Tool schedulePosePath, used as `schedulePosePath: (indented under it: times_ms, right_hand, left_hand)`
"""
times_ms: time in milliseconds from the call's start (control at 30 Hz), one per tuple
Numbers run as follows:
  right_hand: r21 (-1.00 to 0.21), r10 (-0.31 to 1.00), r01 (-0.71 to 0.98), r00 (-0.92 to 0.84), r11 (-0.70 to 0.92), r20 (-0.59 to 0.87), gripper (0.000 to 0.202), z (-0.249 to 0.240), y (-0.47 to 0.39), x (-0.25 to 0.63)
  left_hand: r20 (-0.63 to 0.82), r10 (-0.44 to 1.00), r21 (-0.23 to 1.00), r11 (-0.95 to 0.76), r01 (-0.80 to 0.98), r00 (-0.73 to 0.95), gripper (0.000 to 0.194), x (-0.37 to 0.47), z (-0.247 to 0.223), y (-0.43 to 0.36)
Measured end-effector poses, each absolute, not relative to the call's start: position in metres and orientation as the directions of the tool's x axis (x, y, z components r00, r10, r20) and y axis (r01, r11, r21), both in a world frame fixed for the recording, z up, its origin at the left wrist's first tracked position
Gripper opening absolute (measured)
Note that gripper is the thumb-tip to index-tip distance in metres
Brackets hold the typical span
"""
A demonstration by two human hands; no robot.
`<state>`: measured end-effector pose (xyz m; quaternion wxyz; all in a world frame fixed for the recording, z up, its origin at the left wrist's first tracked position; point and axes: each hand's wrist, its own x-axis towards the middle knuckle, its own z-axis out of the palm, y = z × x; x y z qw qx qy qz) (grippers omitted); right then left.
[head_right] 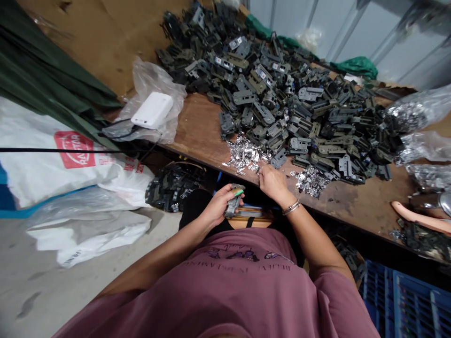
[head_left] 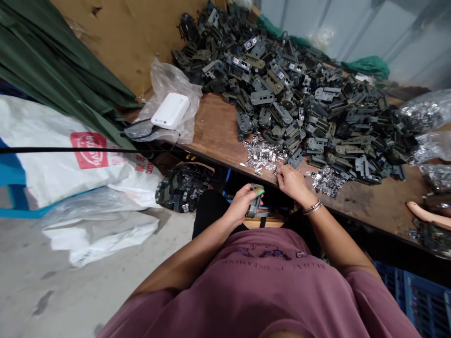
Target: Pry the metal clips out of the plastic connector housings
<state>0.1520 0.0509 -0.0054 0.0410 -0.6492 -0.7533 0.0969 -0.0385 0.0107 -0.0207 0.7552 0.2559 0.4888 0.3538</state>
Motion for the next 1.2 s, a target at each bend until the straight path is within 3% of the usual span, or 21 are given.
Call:
schedulePosePath:
  times_ms: [167, 500, 567, 667, 733, 833, 933, 1200]
  right_hand:
    - [-0.296, 0.996, 0.951, -0.093, 0.087, -0.005, 0.026, -0.009, 0.047, 0.152]
    - [-0.199, 0.999, 0.979, -0.042, 0.041, 0.002, 0.025, -0.006, 0.039, 0.152]
    - [-0.269, 0.998, 0.962, -0.029, 0.042, 0.050, 0.024, -0.006, 0.033, 0.156]
    - [-0.510, 0.984, 0.853, -0.023, 0.110, 0.175, 0.018, -0.006, 0.019, 0.157]
    - [-0.692, 0.972, 0.705, 0.014, 0.157, 0.236, 0.012, -0.005, 0.008, 0.151]
    - [-0.879, 0.974, 0.455, 0.088, 0.147, 0.209, 0.007, -0.003, -0.006, 0.138]
    - [-0.926, 0.978, 0.344, 0.083, 0.153, 0.193, 0.011, -0.003, -0.015, 0.130]
    - [-0.901, 0.945, 0.326, 0.061, 0.285, 0.320, 0.006, -0.013, -0.016, 0.131]
  left_hand:
    - [-0.542, 0.789, 0.750, 0.610, -0.256, 0.290, 0.036, -0.034, -0.018, 0.010]
    - [-0.511, 0.809, 0.777, 0.579, -0.246, 0.292, 0.035, -0.033, -0.020, 0.007]
    - [-0.475, 0.826, 0.790, 0.552, -0.266, 0.304, 0.035, -0.032, -0.018, 0.008]
    - [-0.421, 0.840, 0.815, 0.516, -0.264, 0.343, 0.036, -0.028, -0.016, 0.009]
    - [-0.395, 0.842, 0.833, 0.497, -0.243, 0.367, 0.035, -0.024, -0.014, 0.010]
    - [-0.368, 0.842, 0.851, 0.476, -0.222, 0.395, 0.036, -0.018, -0.010, 0.010]
    - [-0.331, 0.845, 0.873, 0.444, -0.205, 0.420, 0.038, -0.015, -0.006, 0.009]
    - [-0.280, 0.868, 0.941, 0.333, -0.061, 0.411, 0.038, -0.018, -0.005, 0.006]
